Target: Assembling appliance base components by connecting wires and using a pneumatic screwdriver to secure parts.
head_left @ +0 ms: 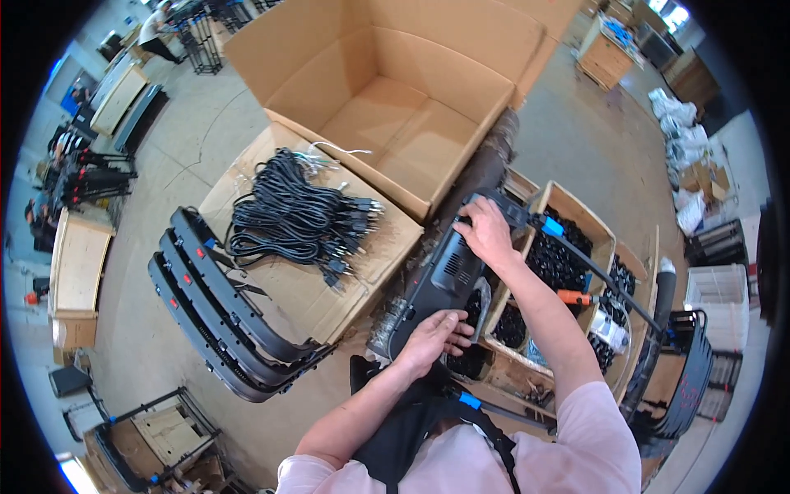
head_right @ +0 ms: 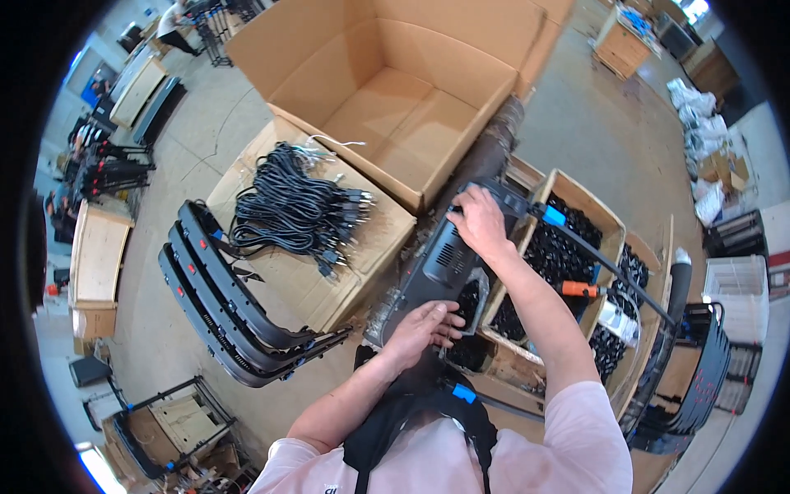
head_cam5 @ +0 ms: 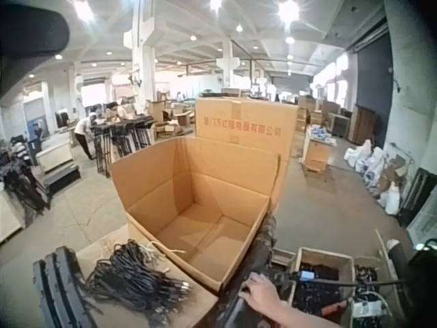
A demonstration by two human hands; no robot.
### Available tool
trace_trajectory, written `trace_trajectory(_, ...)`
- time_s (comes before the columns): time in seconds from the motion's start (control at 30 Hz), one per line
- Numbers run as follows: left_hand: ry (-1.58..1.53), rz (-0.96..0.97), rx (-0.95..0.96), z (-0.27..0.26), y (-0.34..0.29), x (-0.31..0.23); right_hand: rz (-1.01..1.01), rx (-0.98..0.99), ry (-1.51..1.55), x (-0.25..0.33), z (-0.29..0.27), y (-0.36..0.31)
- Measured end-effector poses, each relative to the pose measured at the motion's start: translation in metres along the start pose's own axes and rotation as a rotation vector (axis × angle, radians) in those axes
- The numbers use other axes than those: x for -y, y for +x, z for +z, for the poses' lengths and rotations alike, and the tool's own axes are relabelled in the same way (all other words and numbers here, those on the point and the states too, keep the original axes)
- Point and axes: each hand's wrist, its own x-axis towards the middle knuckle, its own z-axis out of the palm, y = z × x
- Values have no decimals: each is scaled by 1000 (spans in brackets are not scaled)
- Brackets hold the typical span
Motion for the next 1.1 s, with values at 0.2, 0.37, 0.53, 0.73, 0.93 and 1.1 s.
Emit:
trace_trajectory(0.2, 59, -23, 6, 20, 23, 6, 108, -46, 146, 0, -41, -30)
trace_trajectory(0.37, 116, -35, -26, 34, 38, 25, 263, 327, -5, -49, -79, -167)
trace_trajectory(0.53, 177, -85, -4, 59, 57, 44, 378, 801, -237, -84, -31, -278)
trace_trajectory(0.73, 227, -116, -20, 82, 101, 76, 350, 774, -260, -94, -4, -301)
trace_trajectory(0.93, 322, -225, -58, 101, 161, 110, 380, 724, -140, -100, -18, -301)
trace_trajectory(1.1, 378, -314, -193, 108, 207, 132, 440, 568, -38, -104, -31, -309)
